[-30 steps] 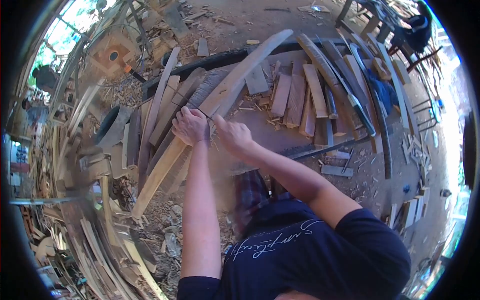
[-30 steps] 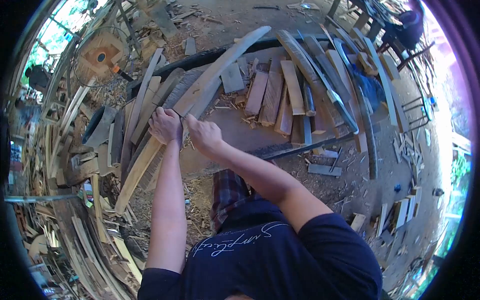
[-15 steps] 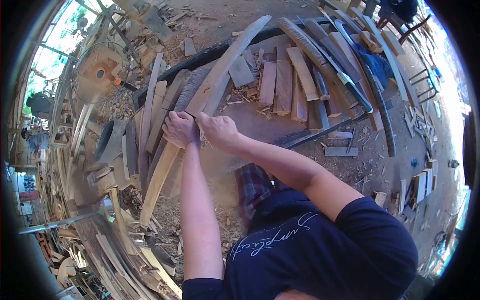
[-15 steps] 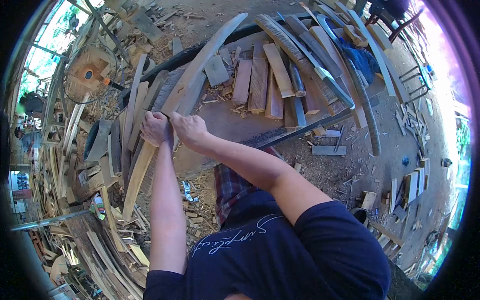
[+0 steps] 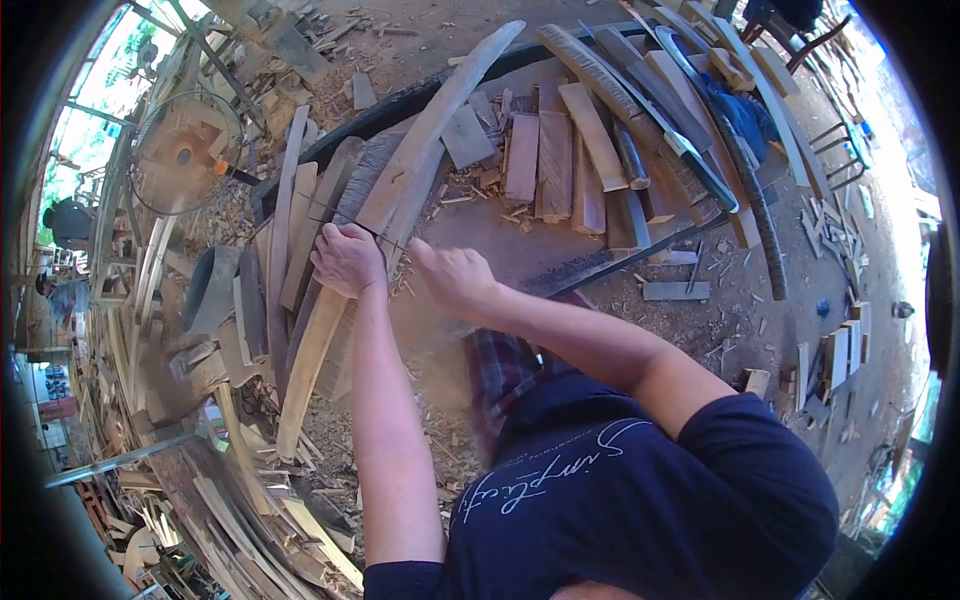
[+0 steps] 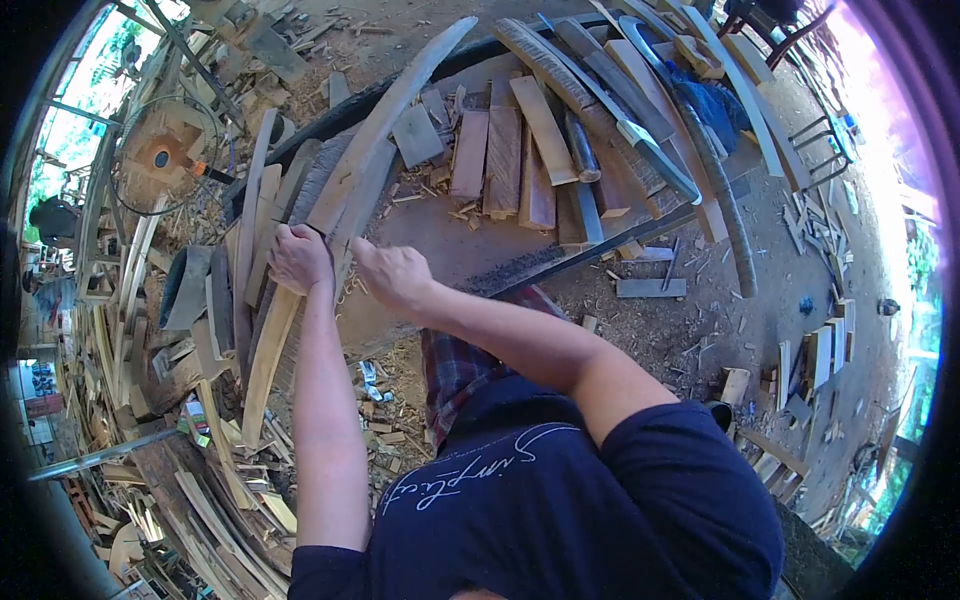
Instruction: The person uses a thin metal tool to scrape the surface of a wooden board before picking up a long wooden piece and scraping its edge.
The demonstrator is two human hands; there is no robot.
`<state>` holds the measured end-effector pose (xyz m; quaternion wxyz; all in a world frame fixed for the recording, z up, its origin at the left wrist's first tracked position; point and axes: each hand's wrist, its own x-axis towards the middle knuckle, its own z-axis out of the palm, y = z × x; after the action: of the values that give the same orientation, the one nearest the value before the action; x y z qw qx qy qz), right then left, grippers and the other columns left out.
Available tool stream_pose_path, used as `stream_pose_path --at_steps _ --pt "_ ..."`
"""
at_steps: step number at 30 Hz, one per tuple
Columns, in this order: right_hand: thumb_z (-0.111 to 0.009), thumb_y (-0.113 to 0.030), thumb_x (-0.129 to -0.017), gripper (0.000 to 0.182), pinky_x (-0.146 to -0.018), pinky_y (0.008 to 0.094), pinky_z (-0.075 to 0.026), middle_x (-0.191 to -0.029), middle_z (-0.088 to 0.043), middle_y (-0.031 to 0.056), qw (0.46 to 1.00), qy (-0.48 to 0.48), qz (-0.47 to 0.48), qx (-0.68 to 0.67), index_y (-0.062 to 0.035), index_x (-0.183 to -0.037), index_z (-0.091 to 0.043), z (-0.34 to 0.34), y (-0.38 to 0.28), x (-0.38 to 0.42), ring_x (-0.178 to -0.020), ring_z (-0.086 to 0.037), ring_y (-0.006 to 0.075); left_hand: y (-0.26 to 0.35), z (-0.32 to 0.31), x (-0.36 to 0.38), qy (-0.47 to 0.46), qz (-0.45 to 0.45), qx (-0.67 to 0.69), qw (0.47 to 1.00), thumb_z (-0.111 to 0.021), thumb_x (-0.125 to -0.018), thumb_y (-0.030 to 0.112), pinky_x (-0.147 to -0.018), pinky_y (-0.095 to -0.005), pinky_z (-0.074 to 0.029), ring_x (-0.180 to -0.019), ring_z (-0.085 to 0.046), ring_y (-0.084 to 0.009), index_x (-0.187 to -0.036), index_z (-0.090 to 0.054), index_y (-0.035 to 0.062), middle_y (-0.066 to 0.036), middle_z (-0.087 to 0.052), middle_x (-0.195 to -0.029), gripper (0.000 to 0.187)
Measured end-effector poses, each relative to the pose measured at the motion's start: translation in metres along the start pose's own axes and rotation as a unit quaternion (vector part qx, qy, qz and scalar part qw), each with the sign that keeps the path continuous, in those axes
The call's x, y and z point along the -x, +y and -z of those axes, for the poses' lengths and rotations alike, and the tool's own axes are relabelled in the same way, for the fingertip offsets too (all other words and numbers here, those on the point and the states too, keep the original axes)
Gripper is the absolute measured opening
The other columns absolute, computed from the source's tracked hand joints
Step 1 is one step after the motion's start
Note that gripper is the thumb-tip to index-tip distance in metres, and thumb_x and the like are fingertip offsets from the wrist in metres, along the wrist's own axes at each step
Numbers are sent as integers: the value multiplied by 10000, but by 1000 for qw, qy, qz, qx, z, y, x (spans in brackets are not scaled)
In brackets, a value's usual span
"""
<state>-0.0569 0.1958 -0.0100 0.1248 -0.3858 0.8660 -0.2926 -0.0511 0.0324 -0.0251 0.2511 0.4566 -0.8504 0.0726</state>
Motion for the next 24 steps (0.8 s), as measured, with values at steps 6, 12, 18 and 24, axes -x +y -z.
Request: stream_pose_path --at_steps 6,12,18,24 --pt "-528 -112 -895 133 -663 399 -548 -843 -697 157 1000 11 4 -2 -45 -1007 -507 -13 -15 -39 -787 -706 300 -3 -4 1 1 -6 -9 1000 -446 -879 246 -778 -490 -463 -909 -616 -312 -874 -627 68 -112 -659 -929 254" --pt "-547 -97 -880 156 -657 402 -545 -834 -690 154 1000 12 21 -2 -41 -1009 -479 -6 -4 -12 -781 -705 301 -4 -3 4 16 -30 14 999 -459 -874 234 -755 -494 -469 -896 -616 -318 -847 -619 75 -112 -658 -902 227" --pt "-536 -96 -880 166 -660 408 -541 -821 -683 167 1000 21 -5 1 -46 -1014 -451 -18 -15 -40 -792 -701 308 -4 -6 2 15 -22 6 1000 -466 -874 220 -736 -485 -474 -880 -612 -327 -837 -617 76 -117 -655 -894 212" --pt "-514 -72 -893 137 -676 376 -553 -859 -689 161 1000 -12 -10 -12 -35 -1015 -465 -5 -11 -29 -826 -709 281 0 -1 6 12 -49 18 999 -469 -869 227 -742 -488 -468 -870 -607 -339 -837 -618 77 -120 -650 -889 214"
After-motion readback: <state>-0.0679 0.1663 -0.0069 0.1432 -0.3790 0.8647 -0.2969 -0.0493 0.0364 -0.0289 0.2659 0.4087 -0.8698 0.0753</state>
